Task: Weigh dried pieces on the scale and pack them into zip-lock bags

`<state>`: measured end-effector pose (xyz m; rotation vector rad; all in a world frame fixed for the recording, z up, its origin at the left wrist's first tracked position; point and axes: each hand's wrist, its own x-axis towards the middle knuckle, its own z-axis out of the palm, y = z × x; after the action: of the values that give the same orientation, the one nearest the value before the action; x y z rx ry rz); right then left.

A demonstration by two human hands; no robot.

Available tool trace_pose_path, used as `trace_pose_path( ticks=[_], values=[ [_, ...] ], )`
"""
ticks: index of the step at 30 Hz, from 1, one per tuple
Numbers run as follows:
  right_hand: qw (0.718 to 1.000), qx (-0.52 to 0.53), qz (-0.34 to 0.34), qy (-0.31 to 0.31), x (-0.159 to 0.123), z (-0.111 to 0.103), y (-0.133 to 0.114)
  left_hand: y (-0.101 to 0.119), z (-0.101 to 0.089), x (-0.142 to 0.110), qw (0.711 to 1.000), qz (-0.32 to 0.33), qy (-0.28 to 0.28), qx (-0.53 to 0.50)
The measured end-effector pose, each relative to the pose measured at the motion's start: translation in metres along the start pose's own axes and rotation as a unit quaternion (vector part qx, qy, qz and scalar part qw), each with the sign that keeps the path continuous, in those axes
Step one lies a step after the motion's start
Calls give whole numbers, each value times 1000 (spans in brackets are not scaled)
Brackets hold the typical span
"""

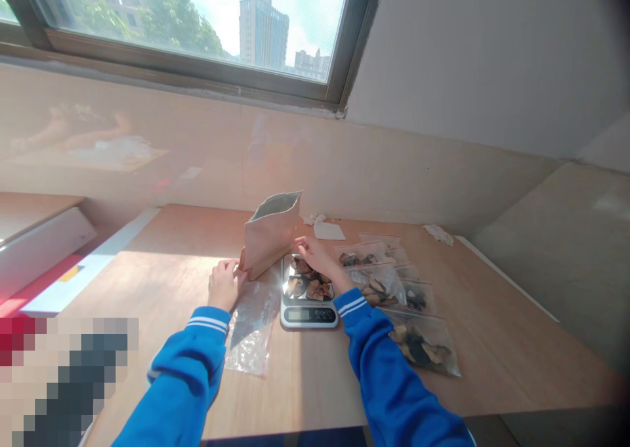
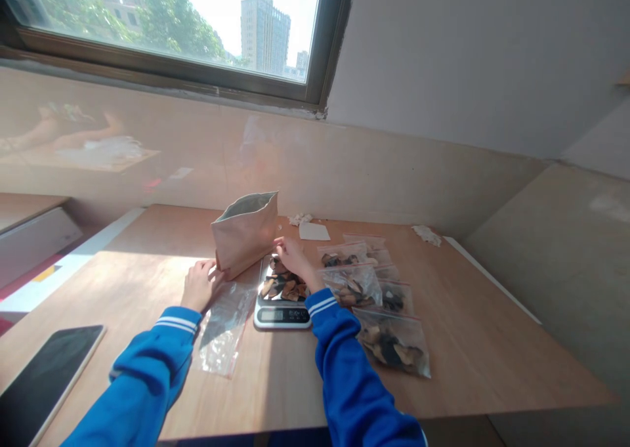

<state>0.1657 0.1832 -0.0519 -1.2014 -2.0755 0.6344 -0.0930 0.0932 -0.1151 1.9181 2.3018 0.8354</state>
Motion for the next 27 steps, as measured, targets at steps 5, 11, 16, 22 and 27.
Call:
trace_pose_path(
  ticks=[5, 11, 16, 22, 27],
  values=[
    [994, 1, 48, 95, -22, -19, 43, 2, 0, 1, 1000, -3, -12, 8],
    [986, 108, 118, 43, -40, -23, 67, 0, 2, 3, 1000, -1, -6, 6],
    [981, 133, 127, 61, -42, -24, 66, -2, 4, 4, 1000, -2, 0, 0],
    [975, 163, 137, 60, -43, -26, 67, -3, 6, 3, 1000, 2, 15, -10],
    [966, 197, 162, 45, -41, -26, 66, -4, 6, 3, 1000, 1, 11, -10]
  ],
)
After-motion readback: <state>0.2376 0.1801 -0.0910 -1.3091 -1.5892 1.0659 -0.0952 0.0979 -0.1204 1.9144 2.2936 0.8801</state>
